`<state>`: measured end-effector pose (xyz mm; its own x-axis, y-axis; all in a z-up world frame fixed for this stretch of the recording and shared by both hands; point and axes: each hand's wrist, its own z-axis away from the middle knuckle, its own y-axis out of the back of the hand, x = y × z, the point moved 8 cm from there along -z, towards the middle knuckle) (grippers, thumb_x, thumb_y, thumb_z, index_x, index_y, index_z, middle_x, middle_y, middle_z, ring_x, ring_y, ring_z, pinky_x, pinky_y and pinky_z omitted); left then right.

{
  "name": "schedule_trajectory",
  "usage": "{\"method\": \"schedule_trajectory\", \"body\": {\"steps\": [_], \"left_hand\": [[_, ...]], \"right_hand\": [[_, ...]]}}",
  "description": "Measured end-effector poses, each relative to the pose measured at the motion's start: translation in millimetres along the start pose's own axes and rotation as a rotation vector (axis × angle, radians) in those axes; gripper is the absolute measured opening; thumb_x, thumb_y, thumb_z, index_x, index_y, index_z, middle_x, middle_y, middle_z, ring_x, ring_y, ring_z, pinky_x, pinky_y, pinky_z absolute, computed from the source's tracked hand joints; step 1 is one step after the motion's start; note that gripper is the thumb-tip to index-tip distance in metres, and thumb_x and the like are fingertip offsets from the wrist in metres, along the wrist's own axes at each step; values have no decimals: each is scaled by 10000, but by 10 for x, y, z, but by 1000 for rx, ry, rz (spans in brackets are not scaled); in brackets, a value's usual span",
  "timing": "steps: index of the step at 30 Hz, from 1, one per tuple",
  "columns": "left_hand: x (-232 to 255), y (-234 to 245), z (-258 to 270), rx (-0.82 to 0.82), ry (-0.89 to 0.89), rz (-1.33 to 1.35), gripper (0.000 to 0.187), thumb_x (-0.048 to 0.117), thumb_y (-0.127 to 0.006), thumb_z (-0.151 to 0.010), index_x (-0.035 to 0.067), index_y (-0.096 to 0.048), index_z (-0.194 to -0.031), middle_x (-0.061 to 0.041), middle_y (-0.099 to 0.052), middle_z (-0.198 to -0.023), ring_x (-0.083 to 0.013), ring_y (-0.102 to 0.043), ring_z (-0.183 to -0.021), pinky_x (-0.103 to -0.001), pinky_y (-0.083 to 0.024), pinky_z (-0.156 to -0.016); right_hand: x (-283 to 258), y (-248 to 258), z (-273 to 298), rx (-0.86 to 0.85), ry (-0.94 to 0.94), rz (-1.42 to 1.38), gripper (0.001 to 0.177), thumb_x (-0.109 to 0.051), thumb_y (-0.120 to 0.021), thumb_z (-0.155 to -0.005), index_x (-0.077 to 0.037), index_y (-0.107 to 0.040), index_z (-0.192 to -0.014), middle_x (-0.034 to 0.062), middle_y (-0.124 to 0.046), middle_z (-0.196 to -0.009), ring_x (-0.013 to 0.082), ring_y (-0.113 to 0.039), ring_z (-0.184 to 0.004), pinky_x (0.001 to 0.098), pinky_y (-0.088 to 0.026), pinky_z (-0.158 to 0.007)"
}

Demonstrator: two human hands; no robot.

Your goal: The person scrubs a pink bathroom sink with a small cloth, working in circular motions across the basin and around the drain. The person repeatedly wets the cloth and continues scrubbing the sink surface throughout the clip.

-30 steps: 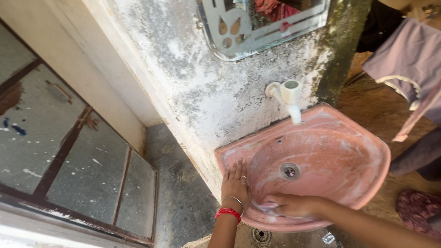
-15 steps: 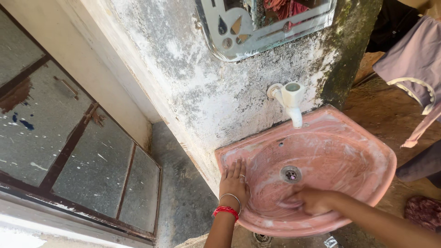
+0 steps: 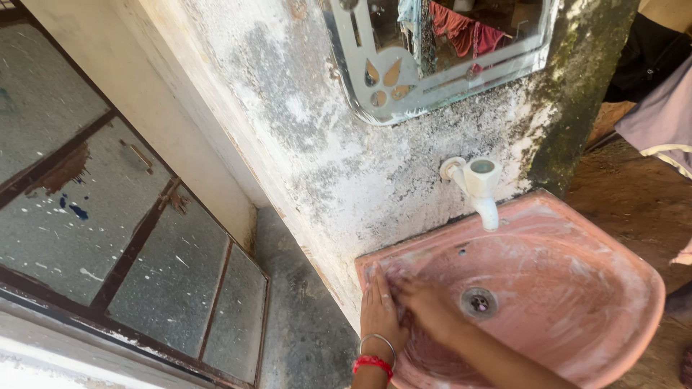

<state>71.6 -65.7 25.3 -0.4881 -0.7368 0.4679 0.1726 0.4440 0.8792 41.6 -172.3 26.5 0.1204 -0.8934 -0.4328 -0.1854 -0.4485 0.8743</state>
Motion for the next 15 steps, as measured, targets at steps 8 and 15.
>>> {"method": "schedule_trajectory", "body": {"steps": [8,15], "left_hand": [[-11,-102,-91,-85,-35,-184,1031,260,-720,-835,-85,-87,-1573,-185,-146,-1688,-348,-153,-1542,-400,-84,-1249],[8,-140,-141,-228,-23,-366,957,413,-661,-870,-16,-186,-1581,-156,-132,-1695,-267,-103,-1591,-407,-9,-1281]], "right_hand": [[861,280,-165,82,-168,454,706,-45,-528,-868,-382,-480,-1486,-56,-453,-1538,195,-342,-1482,399,-327,-1188],[430,-42,-200,192,101,258,744,58,-500,-814,-402,-541,-1398,-25,-373,-1592,246,-345,-1474,407,-295,-1179]]}}
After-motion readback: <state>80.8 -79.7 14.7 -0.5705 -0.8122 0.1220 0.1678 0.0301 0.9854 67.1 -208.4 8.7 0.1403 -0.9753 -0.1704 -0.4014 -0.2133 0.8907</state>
